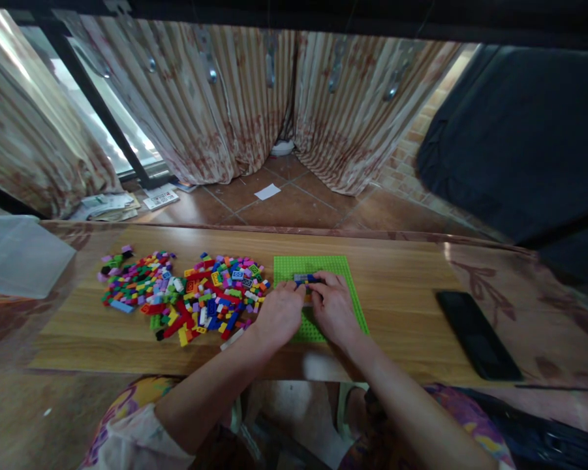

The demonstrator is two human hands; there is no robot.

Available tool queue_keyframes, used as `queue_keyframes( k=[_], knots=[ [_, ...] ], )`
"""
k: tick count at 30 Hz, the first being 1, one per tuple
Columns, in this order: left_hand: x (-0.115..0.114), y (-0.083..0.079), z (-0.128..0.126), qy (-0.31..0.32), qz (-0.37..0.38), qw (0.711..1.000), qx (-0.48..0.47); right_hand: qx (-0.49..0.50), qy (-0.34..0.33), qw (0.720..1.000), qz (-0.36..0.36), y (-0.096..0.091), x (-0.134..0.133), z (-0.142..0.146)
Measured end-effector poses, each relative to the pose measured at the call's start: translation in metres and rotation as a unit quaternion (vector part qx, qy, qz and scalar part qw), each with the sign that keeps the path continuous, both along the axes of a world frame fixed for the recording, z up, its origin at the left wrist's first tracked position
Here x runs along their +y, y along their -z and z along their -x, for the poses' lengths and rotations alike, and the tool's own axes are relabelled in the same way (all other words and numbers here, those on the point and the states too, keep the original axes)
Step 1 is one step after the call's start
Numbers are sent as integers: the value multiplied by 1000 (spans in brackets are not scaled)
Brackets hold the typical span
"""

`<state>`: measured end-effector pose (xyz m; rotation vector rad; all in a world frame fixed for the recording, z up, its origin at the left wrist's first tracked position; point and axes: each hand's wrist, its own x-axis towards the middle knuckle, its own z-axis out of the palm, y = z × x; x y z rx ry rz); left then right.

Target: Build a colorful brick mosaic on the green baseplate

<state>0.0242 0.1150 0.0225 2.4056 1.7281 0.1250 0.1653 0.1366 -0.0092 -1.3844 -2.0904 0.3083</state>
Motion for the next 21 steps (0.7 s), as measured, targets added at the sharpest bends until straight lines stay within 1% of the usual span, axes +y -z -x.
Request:
queue_keyframes(
  k=[5, 7, 10, 12, 14, 15, 16, 18, 20, 21],
  knots=[
    [1, 6, 8, 15, -16, 999, -43, -8, -3, 1000, -6, 0, -1, 0],
    [1, 7, 12, 10, -21, 997, -73, -12, -3, 1000, -11, -1, 1, -2],
    [1, 6, 18, -22, -27, 987, -157, 12, 16, 1000, -17, -3, 5, -6],
    [2, 4, 21, -56, -26, 970, -234, 46, 28, 998, -21, -6, 7, -9],
    [5, 3, 22, -84, 0, 943, -321, 84, 24, 996, -20, -9, 8, -11],
    [7, 3, 22, -94, 27, 924, -371, 103, 14, 994, -16, -11, 8, -10],
    [10, 3, 22, -100, 60, 899, -422, 122, -3, 993, -11, -12, 6, -9],
    [13, 4, 20, -107, 126, 837, -521, 149, -48, 988, 2, -16, 2, -6],
    [15, 4, 18, -113, 170, 777, -596, 159, -89, 983, 12, -19, -3, -2],
    [15, 4, 18, -116, 182, 752, -622, 159, -100, 982, 15, -20, -5, 0]
  ],
)
